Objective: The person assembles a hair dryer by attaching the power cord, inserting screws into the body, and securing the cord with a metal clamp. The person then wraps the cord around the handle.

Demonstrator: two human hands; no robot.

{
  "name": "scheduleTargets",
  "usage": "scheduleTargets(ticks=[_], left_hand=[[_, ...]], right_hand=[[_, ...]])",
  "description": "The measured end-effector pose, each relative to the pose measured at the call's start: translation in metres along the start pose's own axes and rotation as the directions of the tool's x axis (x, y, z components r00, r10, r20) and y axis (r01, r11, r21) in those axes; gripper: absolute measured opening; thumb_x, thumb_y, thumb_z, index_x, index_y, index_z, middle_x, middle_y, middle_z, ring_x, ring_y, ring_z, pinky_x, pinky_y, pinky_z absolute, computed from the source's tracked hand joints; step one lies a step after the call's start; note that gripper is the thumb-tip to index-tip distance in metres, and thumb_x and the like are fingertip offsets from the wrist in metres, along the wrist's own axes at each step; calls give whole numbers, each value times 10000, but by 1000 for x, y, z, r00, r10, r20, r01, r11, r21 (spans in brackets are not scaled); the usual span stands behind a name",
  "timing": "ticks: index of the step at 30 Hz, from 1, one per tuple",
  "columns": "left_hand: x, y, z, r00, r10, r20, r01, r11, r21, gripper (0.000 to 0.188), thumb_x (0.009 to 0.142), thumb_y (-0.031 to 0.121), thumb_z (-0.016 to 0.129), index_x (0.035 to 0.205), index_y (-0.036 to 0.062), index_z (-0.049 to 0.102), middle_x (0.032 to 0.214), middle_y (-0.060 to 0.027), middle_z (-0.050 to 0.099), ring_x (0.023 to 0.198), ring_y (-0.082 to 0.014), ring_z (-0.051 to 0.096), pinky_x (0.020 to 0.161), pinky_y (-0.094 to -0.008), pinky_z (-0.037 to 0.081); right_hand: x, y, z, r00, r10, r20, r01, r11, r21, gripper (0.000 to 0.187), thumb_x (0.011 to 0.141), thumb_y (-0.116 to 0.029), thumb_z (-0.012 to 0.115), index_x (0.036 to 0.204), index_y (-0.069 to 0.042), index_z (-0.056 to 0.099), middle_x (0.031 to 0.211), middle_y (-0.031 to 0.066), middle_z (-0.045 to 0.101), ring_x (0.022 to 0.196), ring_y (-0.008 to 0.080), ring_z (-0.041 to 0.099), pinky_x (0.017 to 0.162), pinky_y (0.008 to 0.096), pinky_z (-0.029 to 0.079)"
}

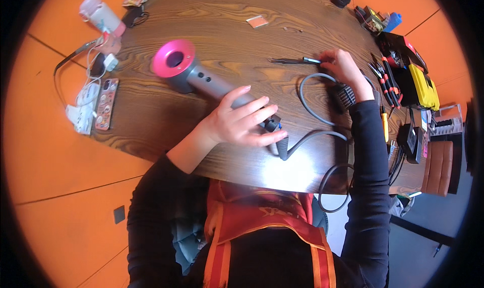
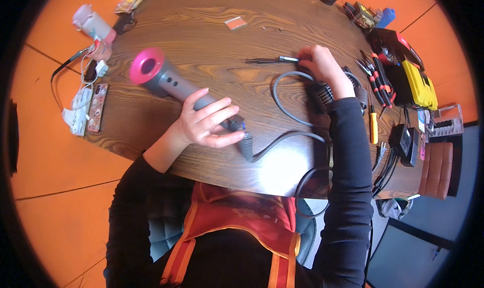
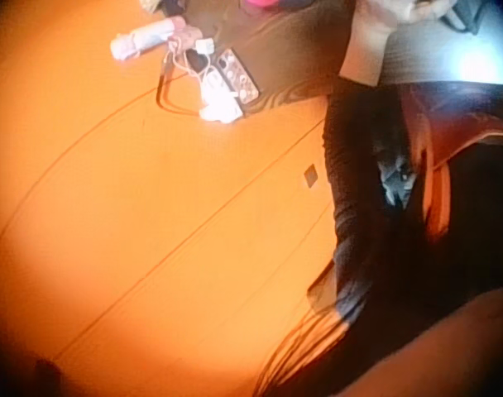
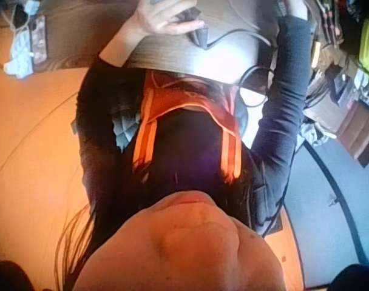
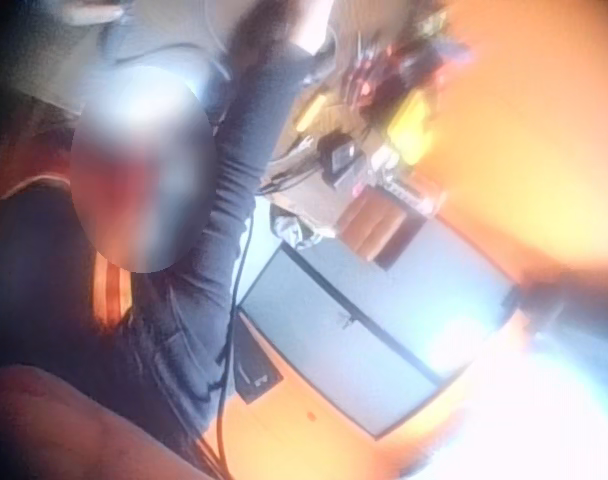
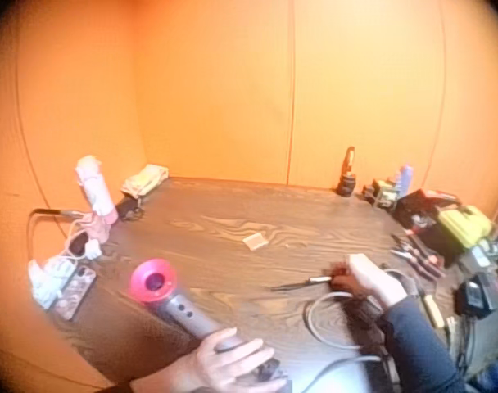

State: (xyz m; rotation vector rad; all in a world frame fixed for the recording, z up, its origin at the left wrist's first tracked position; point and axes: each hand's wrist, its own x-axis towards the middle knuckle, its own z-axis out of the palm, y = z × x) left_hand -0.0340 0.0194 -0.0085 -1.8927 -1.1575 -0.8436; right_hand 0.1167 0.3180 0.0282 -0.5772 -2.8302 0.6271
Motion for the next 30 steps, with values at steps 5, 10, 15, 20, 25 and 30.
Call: scheduleTargets(ticks=[5,10,15,20,25,30], left_hand=[[-1,2,0,998,-21,-64,26,996,85,273,812,305,637,1077,337,581,1000,28,587,958,-128,574,940,-480,384],[-3,4,-2,998,-38,-53,44,991,122,275,823,291,608,1093,333,581,1000,33,590,944,-116,586,955,-493,378],[-6,9,-5,995,-93,-28,96,988,122,343,767,253,668,1098,286,585,1078,10,606,986,-134,626,991,-530,339],[-4,14,-3,982,-176,-62,183,975,128,352,847,211,531,1187,299,550,1099,-12,569,939,-119,627,1026,-537,312],[-5,45,-19,876,-483,7,481,873,75,648,715,173,731,1292,194,437,1329,-130,416,1226,-267,434,1060,-579,234],[-38,79,-81,568,-822,-43,810,549,209,702,777,219,702,1360,105,328,1423,-193,282,1327,-361,291,1070,-586,173]], right_hand=[[-23,-53,-9,969,-34,-247,23,999,-49,207,864,-167,591,985,-16,665,878,153,661,798,259,634,728,337,491],[-118,-167,21,942,2,-335,86,965,248,352,906,-277,552,1095,18,594,946,244,634,875,380,622,776,393,495],[-160,-215,81,907,142,-397,-115,989,90,548,829,-162,636,1280,33,392,1086,231,567,1012,355,578,778,402,507],[-156,-208,99,842,68,-536,-63,998,28,372,862,-121,588,1184,26,473,1034,204,601,942,334,609,739,384,524],[-151,-196,97,777,-6,-630,-35,998,-53,272,876,-119,569,1114,5,523,922,178,615,816,340,626,661,402,522],[-144,-177,96,769,-58,-636,22,998,-64,249,876,-147,576,1085,-16,543,901,181,624,797,345,631,655,411,518]])
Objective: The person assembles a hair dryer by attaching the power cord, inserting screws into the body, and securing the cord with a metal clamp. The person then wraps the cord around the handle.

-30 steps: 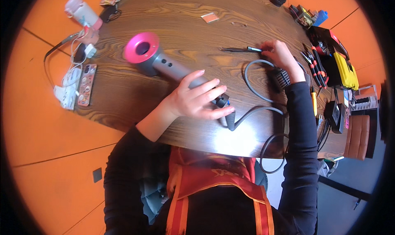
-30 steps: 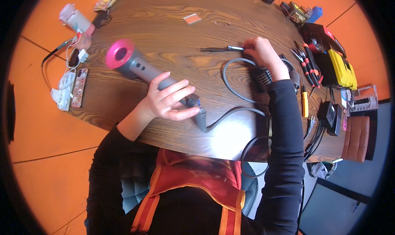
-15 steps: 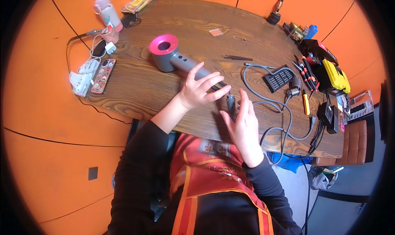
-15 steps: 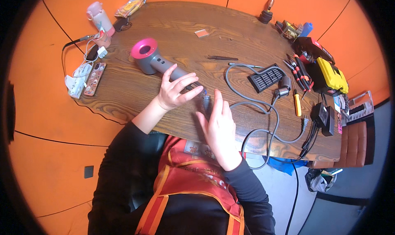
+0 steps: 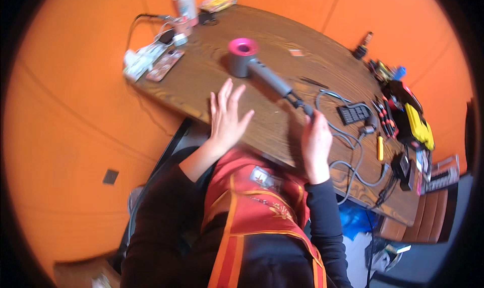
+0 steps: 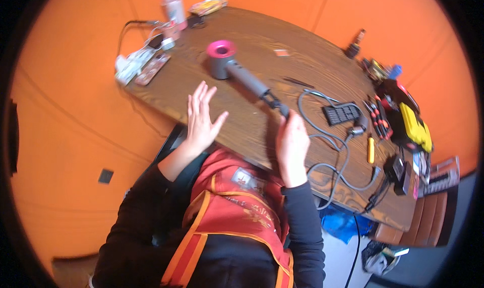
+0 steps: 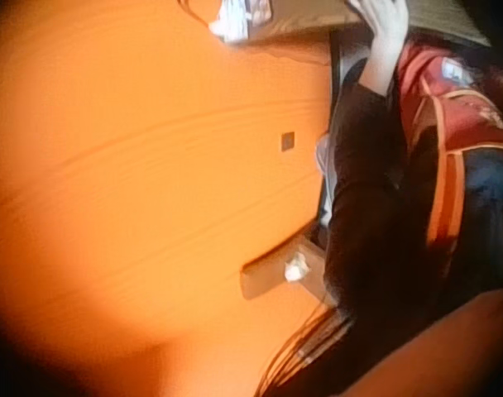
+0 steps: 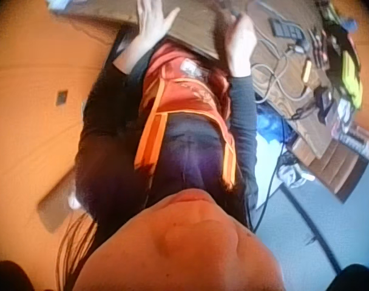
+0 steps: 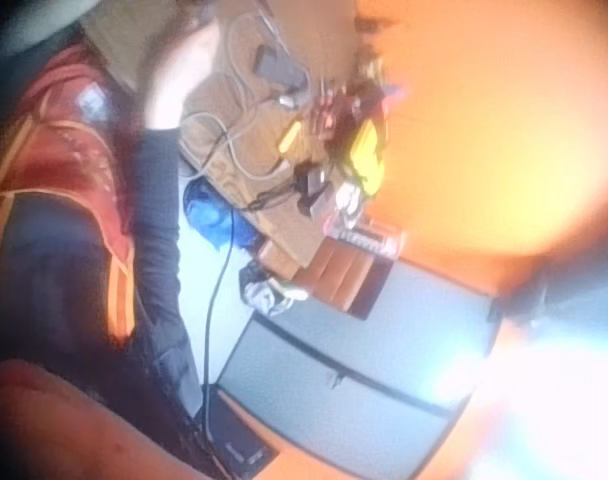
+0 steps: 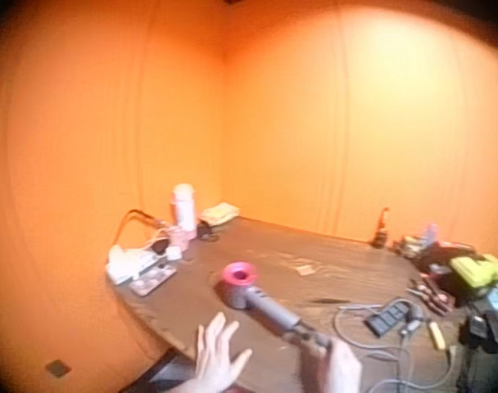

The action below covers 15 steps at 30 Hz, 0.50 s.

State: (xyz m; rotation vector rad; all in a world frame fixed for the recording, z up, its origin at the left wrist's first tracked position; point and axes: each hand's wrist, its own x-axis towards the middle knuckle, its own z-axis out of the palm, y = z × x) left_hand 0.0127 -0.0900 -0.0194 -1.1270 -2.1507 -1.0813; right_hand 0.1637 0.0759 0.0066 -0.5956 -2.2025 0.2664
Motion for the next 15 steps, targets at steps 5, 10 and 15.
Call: scheduleTargets(ticks=[5,10,15], left_hand=[[9,-42,-14,967,-248,-57,253,960,120,579,907,373,504,1374,89,314,1432,-206,272,1312,-343,329,1047,-648,130],[12,-49,3,923,-364,-123,367,930,3,526,925,370,459,1362,98,351,1404,-143,364,1310,-308,346,1062,-607,158],[10,-48,1,935,-344,-83,348,937,38,502,932,355,456,1359,112,352,1390,-118,392,1307,-280,359,1075,-586,144]], right_hand=[[8,10,5,997,-69,31,70,997,-38,191,887,-151,567,1020,-13,562,849,205,634,768,376,622,636,430,498],[12,21,6,982,-82,171,115,975,-193,201,884,-226,563,860,-31,517,781,166,616,682,343,612,578,437,493],[9,23,4,958,-135,254,195,953,-231,231,866,-247,580,846,-28,509,762,139,616,726,289,624,581,395,511]])
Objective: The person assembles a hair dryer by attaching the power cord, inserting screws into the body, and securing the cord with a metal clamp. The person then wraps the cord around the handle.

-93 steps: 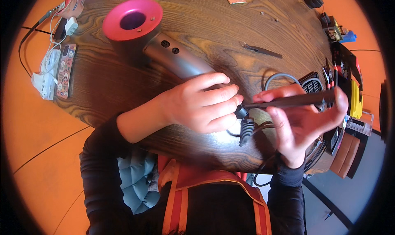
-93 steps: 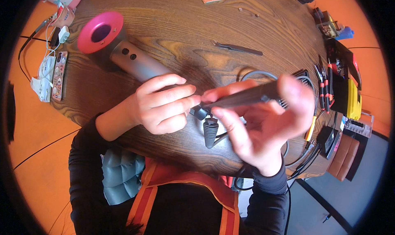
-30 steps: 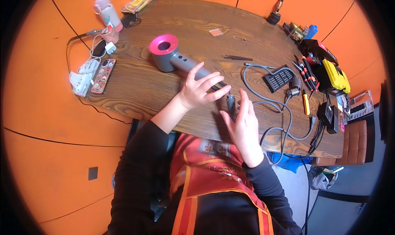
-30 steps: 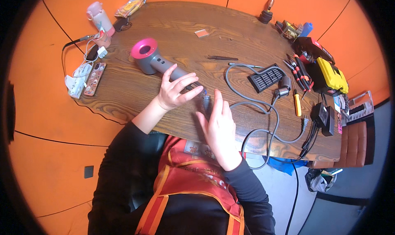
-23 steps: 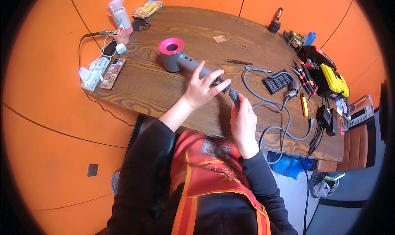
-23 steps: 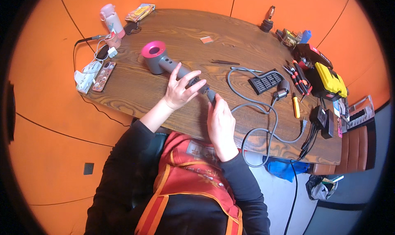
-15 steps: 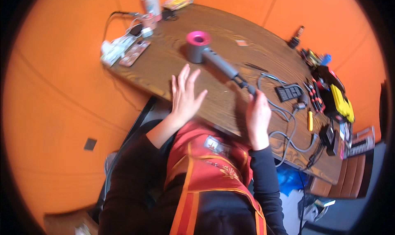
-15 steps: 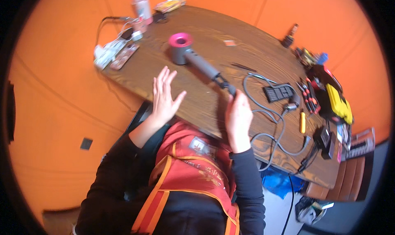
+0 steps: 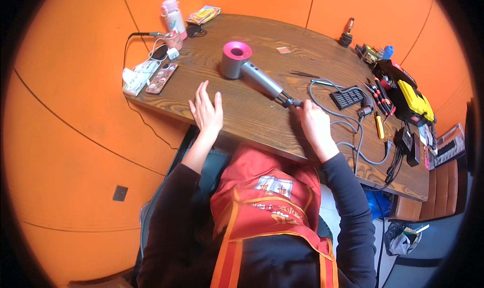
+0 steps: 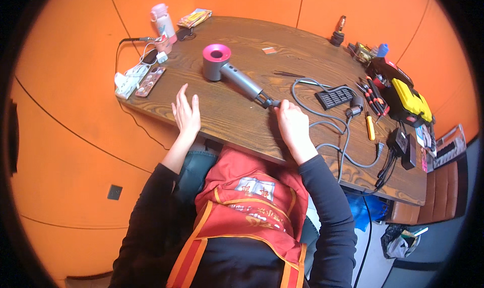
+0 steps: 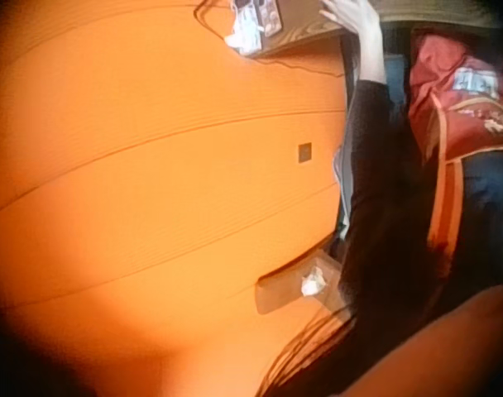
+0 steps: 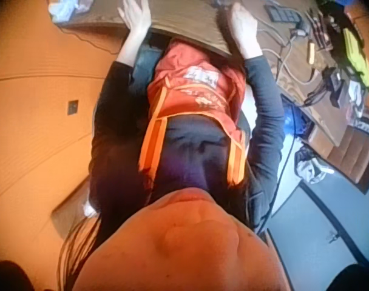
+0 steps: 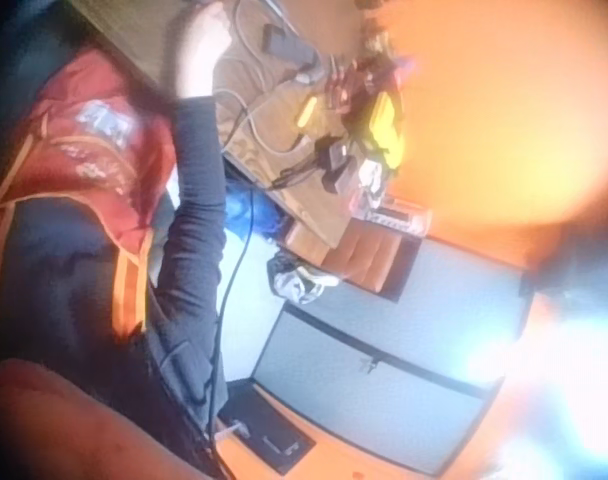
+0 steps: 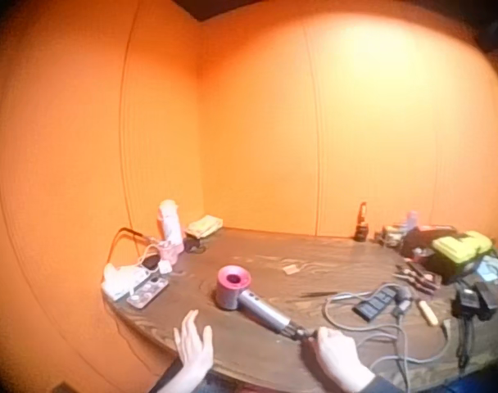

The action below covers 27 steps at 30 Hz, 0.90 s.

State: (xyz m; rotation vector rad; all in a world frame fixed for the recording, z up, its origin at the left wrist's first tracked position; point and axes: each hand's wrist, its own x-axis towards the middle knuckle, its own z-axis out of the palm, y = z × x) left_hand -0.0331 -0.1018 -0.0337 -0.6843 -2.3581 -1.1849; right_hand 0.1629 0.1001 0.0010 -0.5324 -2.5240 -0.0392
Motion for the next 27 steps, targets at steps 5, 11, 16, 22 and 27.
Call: scheduleTargets(ticks=[5,11,16,22,27], left_hand=[[-2,3,2,1000,-17,-4,17,1000,-11,486,941,353,441,1349,101,359,1353,-121,435,1278,-285,392,1081,-573,142],[1,2,0,999,-19,47,19,1000,-11,459,950,352,419,1319,82,387,1260,-152,519,1208,-299,461,1077,-503,212],[3,-2,-3,996,-22,90,26,999,-41,428,959,332,400,1295,67,406,1208,-162,565,1163,-300,502,1053,-483,260],[1,0,-3,996,-28,89,30,999,-23,373,946,246,430,1265,53,437,1170,-157,591,1112,-311,532,1032,-467,293],[5,3,-5,999,-3,43,9,993,-120,332,919,167,476,1212,14,496,1100,-160,621,993,-331,554,903,-408,386]], right_hand=[[-3,-5,-7,1000,-27,2,27,1000,-11,213,831,-217,608,816,-35,498,744,136,606,717,281,625,568,383,511],[1,-9,-11,1000,-12,16,11,1000,26,192,822,-178,607,831,-11,514,730,168,606,667,332,618,572,416,500],[1,-15,-12,999,-25,22,25,1000,4,176,811,-162,597,797,-17,500,727,171,606,662,328,618,562,408,502],[10,-8,-18,981,-107,159,125,987,-104,142,798,-145,584,771,-31,505,644,115,597,602,263,627,525,360,504],[13,-3,-21,971,-119,208,142,985,-100,172,828,-187,578,780,-50,485,635,88,579,586,226,612,520,336,474]])
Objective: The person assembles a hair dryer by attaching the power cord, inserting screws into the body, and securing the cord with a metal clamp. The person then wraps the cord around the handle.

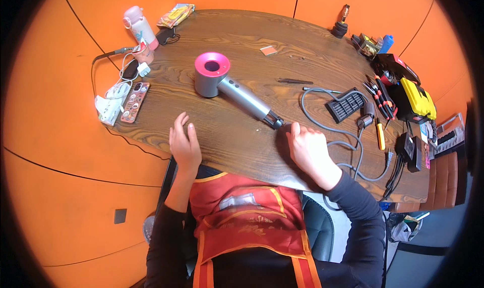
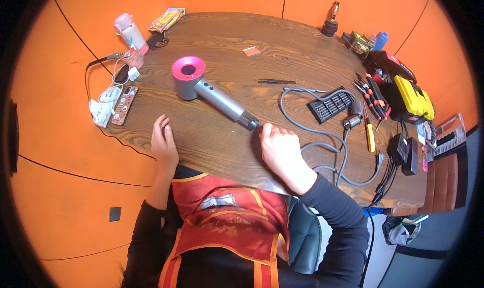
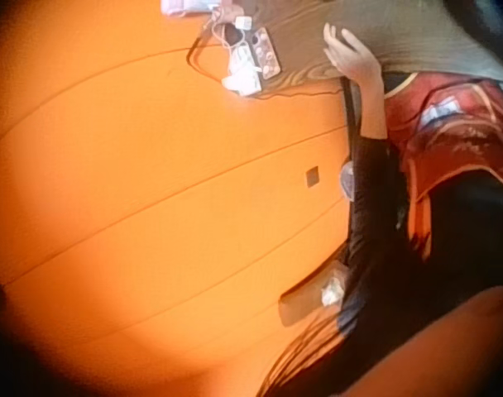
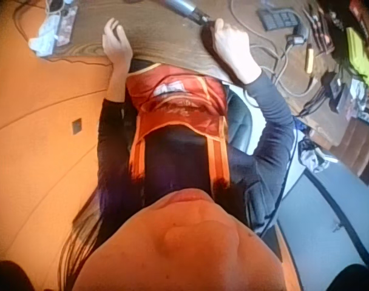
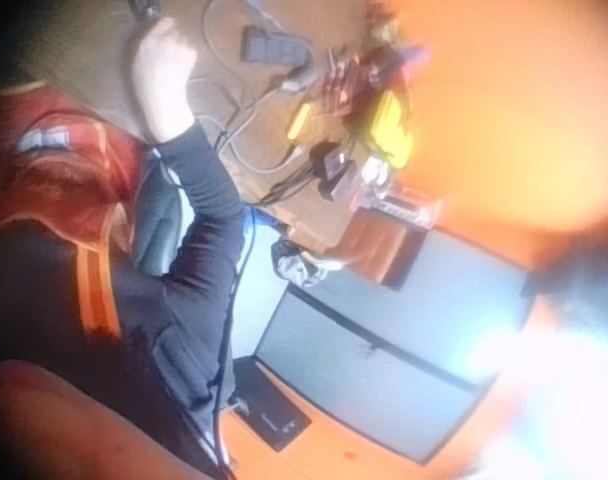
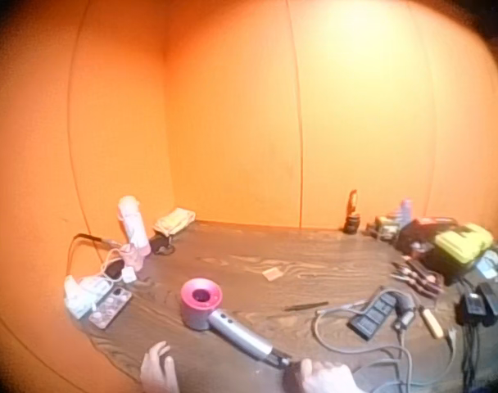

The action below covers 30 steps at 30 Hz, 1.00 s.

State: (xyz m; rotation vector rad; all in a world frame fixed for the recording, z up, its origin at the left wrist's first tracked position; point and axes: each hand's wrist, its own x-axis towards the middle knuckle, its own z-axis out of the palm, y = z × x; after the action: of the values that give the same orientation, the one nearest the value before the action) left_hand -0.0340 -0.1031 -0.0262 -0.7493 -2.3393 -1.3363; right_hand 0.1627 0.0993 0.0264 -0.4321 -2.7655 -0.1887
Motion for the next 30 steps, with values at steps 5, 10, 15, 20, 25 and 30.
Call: scheduleTargets(ticks=[5,10,15,20,25,30], left_hand=[[1,13,2,988,-1,156,-6,999,44,332,921,145,503,1228,19,489,1100,-131,621,994,-286,591,968,-411,384],[16,42,41,745,-329,580,661,484,-574,367,907,106,561,1235,-24,459,1097,-108,595,991,-144,578,864,-265,438],[43,62,78,620,-236,748,784,234,-576,339,885,63,576,1170,-9,408,1041,-103,581,971,-195,611,854,-320,484],[68,56,103,569,-81,819,812,213,-543,286,869,48,560,1106,17,402,1039,-146,572,991,-293,606,909,-440,481],[90,47,119,443,137,886,889,63,-454,372,859,59,582,1166,53,372,1054,-147,569,1062,-299,571,948,-453,446],[97,44,120,364,128,923,931,-10,-366,437,850,42,569,1225,62,345,1064,-159,564,1076,-318,559,954,-479,434]], right_hand=[[-4,8,-6,999,-26,32,19,976,218,174,822,-153,603,810,-32,479,606,120,549,546,276,583,494,367,457],[0,24,-12,986,-45,159,-48,844,534,215,838,-173,609,914,-10,492,542,108,526,464,280,560,418,369,433],[16,31,-22,953,-145,268,-46,800,598,269,830,-212,629,959,-5,515,553,90,523,469,265,557,431,363,435],[48,62,-26,939,-173,296,-59,768,638,506,854,-459,569,1069,-1,580,687,98,564,634,284,579,595,379,467],[89,82,-13,976,-88,199,-38,831,555,325,807,-217,671,1034,-3,582,725,116,567,673,277,571,617,369,469],[120,107,9,985,52,163,-126,865,486,170,796,-48,655,950,7,609,725,128,539,636,262,557,587,337,455]])
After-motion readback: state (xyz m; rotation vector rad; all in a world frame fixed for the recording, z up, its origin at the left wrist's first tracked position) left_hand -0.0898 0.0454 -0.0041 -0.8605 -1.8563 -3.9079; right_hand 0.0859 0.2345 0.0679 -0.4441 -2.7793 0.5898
